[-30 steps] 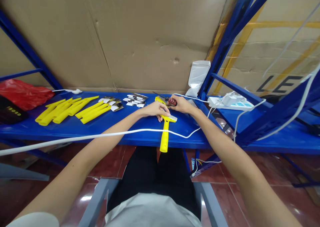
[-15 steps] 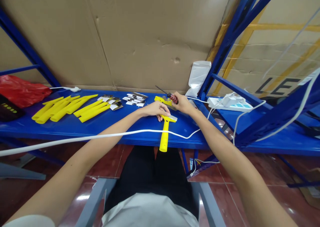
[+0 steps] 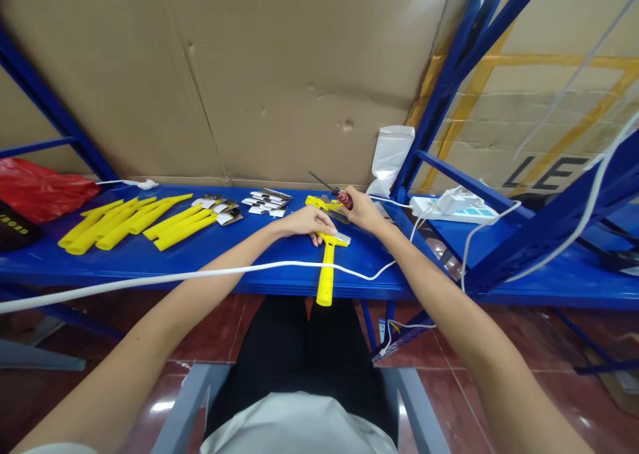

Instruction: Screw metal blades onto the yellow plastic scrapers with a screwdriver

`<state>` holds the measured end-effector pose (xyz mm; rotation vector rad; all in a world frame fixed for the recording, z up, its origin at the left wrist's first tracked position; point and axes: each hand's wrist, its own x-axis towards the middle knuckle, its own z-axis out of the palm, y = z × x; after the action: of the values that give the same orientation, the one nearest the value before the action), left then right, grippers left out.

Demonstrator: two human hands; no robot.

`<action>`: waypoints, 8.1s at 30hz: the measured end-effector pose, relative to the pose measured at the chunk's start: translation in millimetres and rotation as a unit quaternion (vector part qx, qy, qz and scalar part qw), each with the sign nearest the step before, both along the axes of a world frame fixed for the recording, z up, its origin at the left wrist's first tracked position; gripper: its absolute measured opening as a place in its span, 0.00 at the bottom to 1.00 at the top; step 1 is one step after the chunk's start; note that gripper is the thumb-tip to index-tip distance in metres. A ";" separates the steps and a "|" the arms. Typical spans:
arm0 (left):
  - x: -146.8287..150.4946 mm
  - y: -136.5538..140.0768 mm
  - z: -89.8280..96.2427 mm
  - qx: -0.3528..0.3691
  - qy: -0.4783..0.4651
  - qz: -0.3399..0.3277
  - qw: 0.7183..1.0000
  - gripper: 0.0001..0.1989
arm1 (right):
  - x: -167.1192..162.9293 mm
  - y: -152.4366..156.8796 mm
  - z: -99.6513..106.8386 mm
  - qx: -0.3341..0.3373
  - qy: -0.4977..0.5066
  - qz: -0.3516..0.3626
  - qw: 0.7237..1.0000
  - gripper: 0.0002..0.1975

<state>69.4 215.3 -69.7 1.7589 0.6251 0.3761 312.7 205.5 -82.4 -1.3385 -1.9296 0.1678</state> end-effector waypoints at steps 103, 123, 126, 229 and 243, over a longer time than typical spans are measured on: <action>-2.1 8.5 9.6 -0.113 -0.168 0.196 0.960 0.15 | -25.1 -21.6 10.3 -0.176 0.481 0.051 0.857 0.33; -9.3 16.6 9.4 -0.098 -0.166 0.187 0.963 0.10 | -23.1 -25.3 12.0 -0.269 0.449 0.109 0.845 0.22; -9.7 17.7 8.3 -0.080 -0.173 0.189 0.963 0.12 | -24.4 -29.0 12.8 -0.280 0.426 0.111 0.853 0.21; 7.0 1.7 6.8 0.001 -0.300 0.208 0.931 0.18 | -39.5 -48.4 26.8 -0.225 0.390 0.154 0.879 0.30; 1.2 2.1 12.3 0.159 -0.291 0.188 0.924 0.18 | -38.2 -49.3 29.1 -0.224 0.401 0.161 0.873 0.29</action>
<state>70.6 217.4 -57.3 1.6963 0.4773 1.2762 274.4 156.2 -53.3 -0.9535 -1.3891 1.2031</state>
